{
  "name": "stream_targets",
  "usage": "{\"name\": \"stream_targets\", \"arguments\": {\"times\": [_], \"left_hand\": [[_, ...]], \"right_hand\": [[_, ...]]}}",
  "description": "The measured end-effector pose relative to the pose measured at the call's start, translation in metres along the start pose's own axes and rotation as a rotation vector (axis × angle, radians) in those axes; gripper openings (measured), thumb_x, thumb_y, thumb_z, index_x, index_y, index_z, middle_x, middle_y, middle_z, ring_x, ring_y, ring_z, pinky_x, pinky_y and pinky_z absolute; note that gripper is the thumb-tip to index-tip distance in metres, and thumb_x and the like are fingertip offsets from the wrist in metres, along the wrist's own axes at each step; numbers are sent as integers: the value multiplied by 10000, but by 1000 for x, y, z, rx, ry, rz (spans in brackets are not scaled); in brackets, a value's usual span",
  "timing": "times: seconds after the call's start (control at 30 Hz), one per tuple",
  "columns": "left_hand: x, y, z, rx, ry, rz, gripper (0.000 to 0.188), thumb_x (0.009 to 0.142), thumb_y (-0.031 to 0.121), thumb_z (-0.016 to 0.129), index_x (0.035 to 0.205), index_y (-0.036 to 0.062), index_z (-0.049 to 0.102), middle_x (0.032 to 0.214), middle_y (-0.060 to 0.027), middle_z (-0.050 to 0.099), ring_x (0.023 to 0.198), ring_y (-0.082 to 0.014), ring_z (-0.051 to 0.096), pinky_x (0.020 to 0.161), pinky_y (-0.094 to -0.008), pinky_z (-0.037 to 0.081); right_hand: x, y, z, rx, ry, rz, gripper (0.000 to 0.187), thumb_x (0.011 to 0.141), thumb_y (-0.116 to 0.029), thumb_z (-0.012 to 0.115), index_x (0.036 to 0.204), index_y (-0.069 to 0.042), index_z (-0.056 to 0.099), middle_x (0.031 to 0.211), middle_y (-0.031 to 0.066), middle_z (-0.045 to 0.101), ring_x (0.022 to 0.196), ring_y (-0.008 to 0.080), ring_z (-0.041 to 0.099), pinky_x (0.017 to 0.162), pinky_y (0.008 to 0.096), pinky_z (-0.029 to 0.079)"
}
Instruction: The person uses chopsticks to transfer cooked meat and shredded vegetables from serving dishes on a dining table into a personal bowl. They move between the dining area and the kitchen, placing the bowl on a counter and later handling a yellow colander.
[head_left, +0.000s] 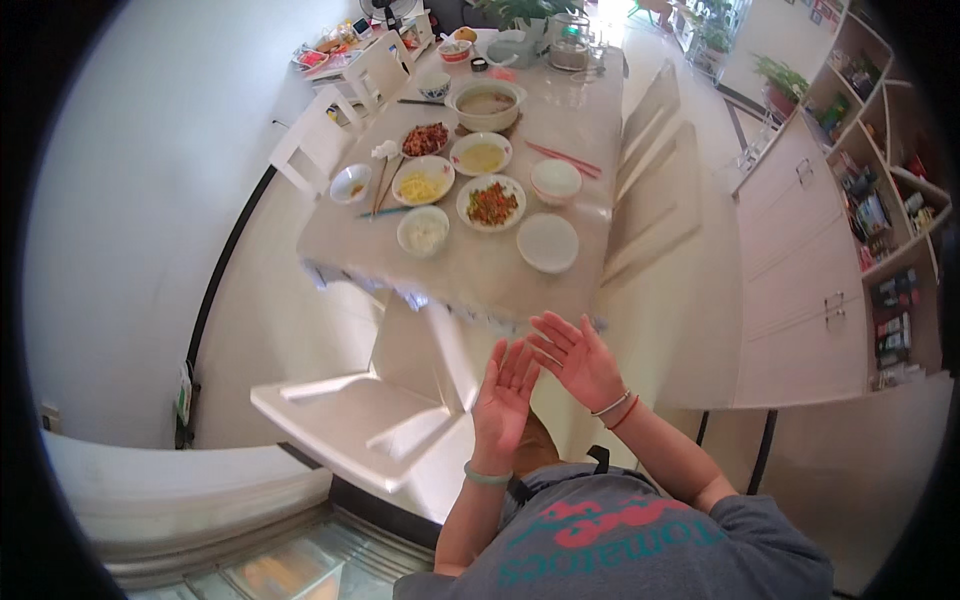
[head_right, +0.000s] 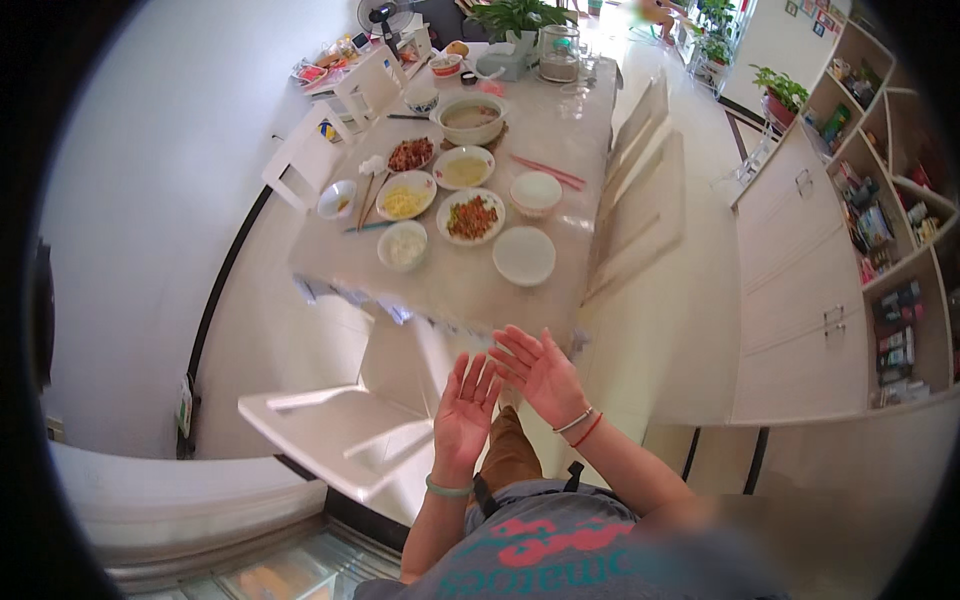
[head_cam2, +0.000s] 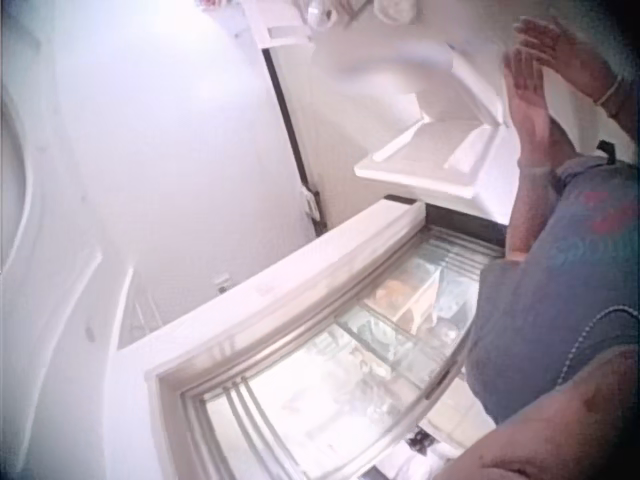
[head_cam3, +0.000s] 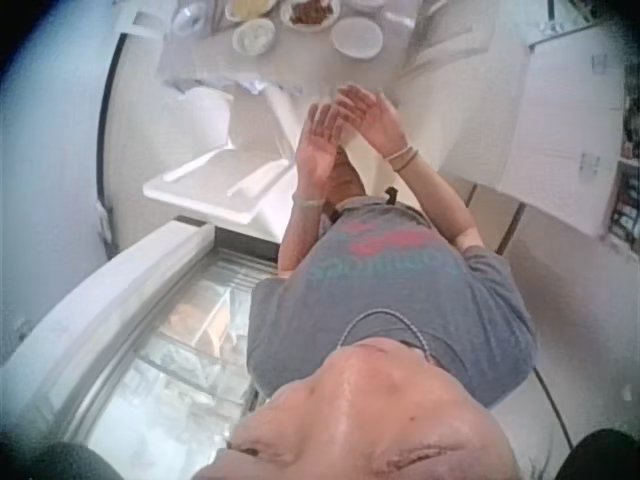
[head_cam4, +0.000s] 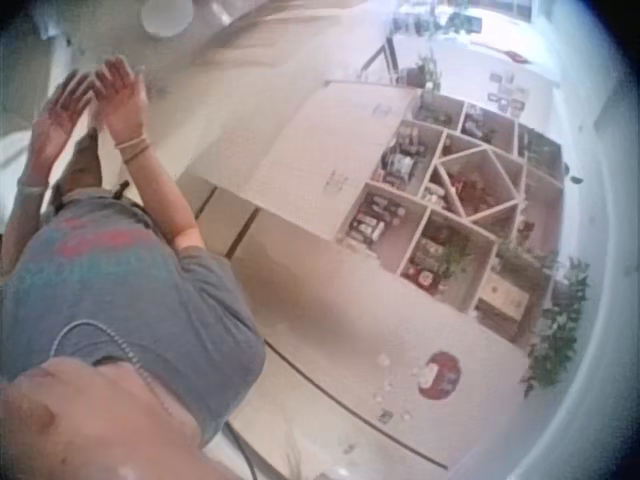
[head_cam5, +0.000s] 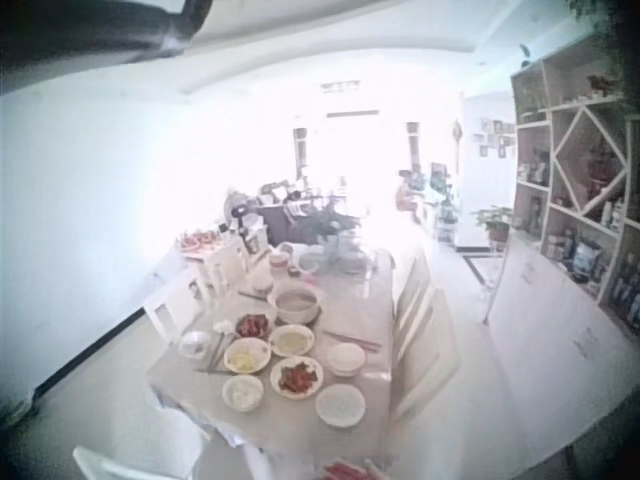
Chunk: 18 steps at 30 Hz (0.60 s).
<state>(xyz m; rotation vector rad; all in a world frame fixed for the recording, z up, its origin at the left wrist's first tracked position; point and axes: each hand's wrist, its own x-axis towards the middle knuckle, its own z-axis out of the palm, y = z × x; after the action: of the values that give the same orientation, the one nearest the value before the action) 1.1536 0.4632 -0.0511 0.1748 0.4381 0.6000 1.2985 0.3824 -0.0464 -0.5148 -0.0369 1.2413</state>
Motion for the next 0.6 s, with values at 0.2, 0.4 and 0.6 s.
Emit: {"name": "stream_targets", "arguments": {"times": [0.2, 0.4, 0.6], "left_hand": [[146, 65, 28, 78, 17, -53, 412, 1039, 253, 390, 1412, 81, 398, 1380, -128, 499, 1286, -260, 476, 1097, -408, 393], [246, 109, 40, 161, 67, -73, 418, 1027, 263, 439, 1400, 78, 407, 1351, -108, 514, 1260, -235, 490, 1071, -382, 405], [301, 120, 38, 140, 144, -60, 405, 1018, 243, 459, 1385, 74, 424, 1311, -99, 544, 1233, -229, 510, 1060, -383, 417]], "right_hand": [[141, -38, 2, 48, 77, 21, 540, 1031, -432, 333, 1374, -28, 440, 1417, 127, 474, 1295, 276, 461, 1085, 414, 368], [247, -61, 7, 54, 159, -14, 511, 1033, -415, 345, 1346, -33, 473, 1381, 125, 512, 1259, 266, 495, 1067, 413, 384], [295, -87, -15, 25, 268, 37, 482, 1033, -404, 355, 1311, -40, 508, 1345, 117, 547, 1235, 253, 520, 1039, 397, 412]]}}
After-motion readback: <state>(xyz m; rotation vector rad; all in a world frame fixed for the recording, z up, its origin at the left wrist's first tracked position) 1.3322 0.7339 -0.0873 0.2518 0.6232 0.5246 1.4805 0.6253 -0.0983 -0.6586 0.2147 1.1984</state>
